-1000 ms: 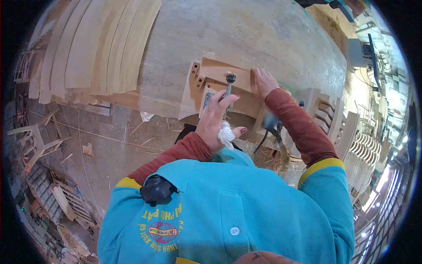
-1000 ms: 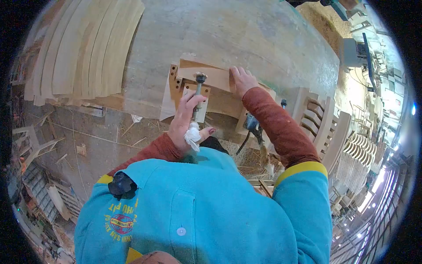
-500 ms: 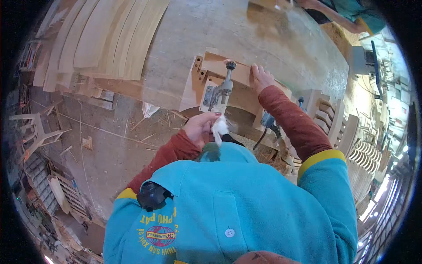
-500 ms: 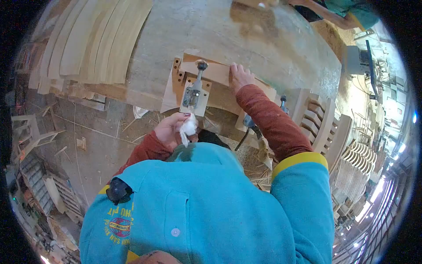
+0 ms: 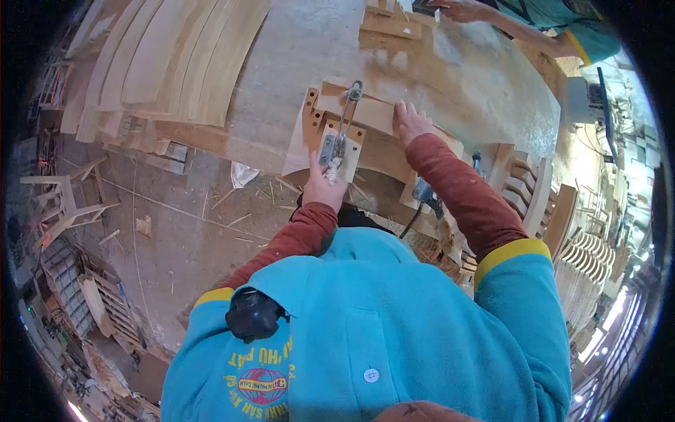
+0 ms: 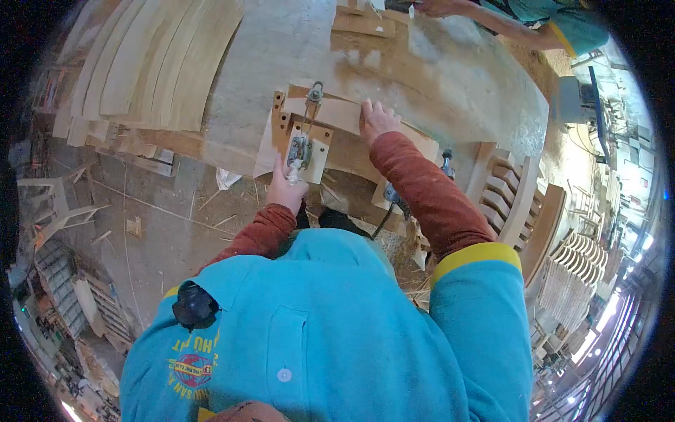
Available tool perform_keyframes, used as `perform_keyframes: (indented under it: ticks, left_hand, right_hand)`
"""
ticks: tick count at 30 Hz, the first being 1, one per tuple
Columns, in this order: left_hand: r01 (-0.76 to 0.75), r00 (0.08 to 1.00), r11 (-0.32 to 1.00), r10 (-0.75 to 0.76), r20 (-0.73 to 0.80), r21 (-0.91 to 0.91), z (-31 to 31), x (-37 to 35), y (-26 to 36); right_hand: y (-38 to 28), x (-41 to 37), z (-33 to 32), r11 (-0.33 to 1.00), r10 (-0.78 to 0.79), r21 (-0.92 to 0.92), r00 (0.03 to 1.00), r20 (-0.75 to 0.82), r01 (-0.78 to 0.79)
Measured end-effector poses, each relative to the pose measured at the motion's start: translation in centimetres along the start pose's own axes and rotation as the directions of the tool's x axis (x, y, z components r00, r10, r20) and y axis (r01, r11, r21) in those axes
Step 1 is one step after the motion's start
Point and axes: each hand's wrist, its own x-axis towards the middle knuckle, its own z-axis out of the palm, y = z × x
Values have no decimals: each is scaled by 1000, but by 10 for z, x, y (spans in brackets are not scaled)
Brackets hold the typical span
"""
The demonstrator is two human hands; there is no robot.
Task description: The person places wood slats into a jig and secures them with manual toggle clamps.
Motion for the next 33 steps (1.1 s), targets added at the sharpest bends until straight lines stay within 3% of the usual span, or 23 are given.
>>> perform_keyframes:
  ticks: [3, 6, 11, 12, 14, 16, 18, 19, 20, 22, 23, 25, 26, 27, 28, 29, 30, 32, 33]
  left_hand:
    - [37, 993, 972, -61, 100, 230, -6, 5, 13]
    - [-24, 996, 967, 2, 84, 252, -5, 5, 14]
    - [-234, 972, 966, 232, 23, 115, 6, 17, -13]
    - [-283, 959, 955, 284, 7, 88, 7, 15, -14]
    - [-215, 977, 965, 211, 44, 147, 3, 14, -12]
    - [-192, 973, 973, 171, 153, 132, 0, 16, -13]
    - [-199, 951, 976, 172, 257, 85, -7, 23, -19]
    - [-203, 947, 976, 173, 271, 84, -10, 27, -17]
    - [-450, 887, 877, 418, 195, 169, -14, 39, -11]
    - [-706, 697, 656, 710, 100, 267, -19, 41, 37]
    - [-751, 637, 599, 768, 65, 276, -22, 39, 76]
    - [-820, 561, 573, 801, 208, 8, -8, 61, 118]
    - [-791, 543, 601, 777, 317, -119, 11, 73, 128]
    - [-738, 509, 633, 751, 421, -235, 32, 84, 138]
    - [-887, 381, 458, 802, 460, -63, 57, 98, 145]
    - [-968, 246, 232, 818, 520, 95, 80, 110, 147]
    - [-944, 329, 250, 691, 644, 215, 97, 118, 141]
    - [-873, 487, 199, 383, 785, 445, 126, 126, 138]
    - [-870, 493, 175, 372, 786, 462, 130, 123, 135]
  right_hand:
    - [-2, -1, 5, 1000, 22, 4, 1000, 3, -22]
    - [-3, 5, 8, 998, 63, 1, 998, 5, -63]
    - [-10, 7, 11, 990, 131, -49, 991, 27, -129]
    - [-12, 4, 3, 990, 139, 15, 989, 54, -140]
    - [-15, -4, -18, 971, 175, 143, 978, 112, -190]
    - [-10, -40, -102, 923, -192, 370, 960, 203, 106]
    - [-12, -91, -120, 822, -129, 547, 987, -94, 160]
    - [-4, -118, -143, 851, -18, 514, 982, -186, 113]
    - [3, -143, -160, 873, 79, 482, 955, -284, 71]
    - [17, -185, -149, 866, 352, 455, 901, -253, -210]
    - [18, -203, -139, 833, 469, 441, 848, -245, -333]
    - [4, -236, -104, 617, 541, 646, 838, 68, -450]
    - [3, -237, -102, 436, 476, 653, 775, 416, -619]
    - [1, -239, -95, 371, 420, 651, 745, 518, -662]
    - [-1, -242, -88, 311, 357, 633, 705, 613, -709]
    - [-5, -248, -69, 360, 392, 681, 765, 511, -638]
    - [-9, -253, -59, 407, 425, 715, 811, 402, -568]
    - [-19, -251, -67, 362, 500, 714, 771, 393, -599]
    - [-24, -248, -69, 336, 534, 714, 749, 393, -614]
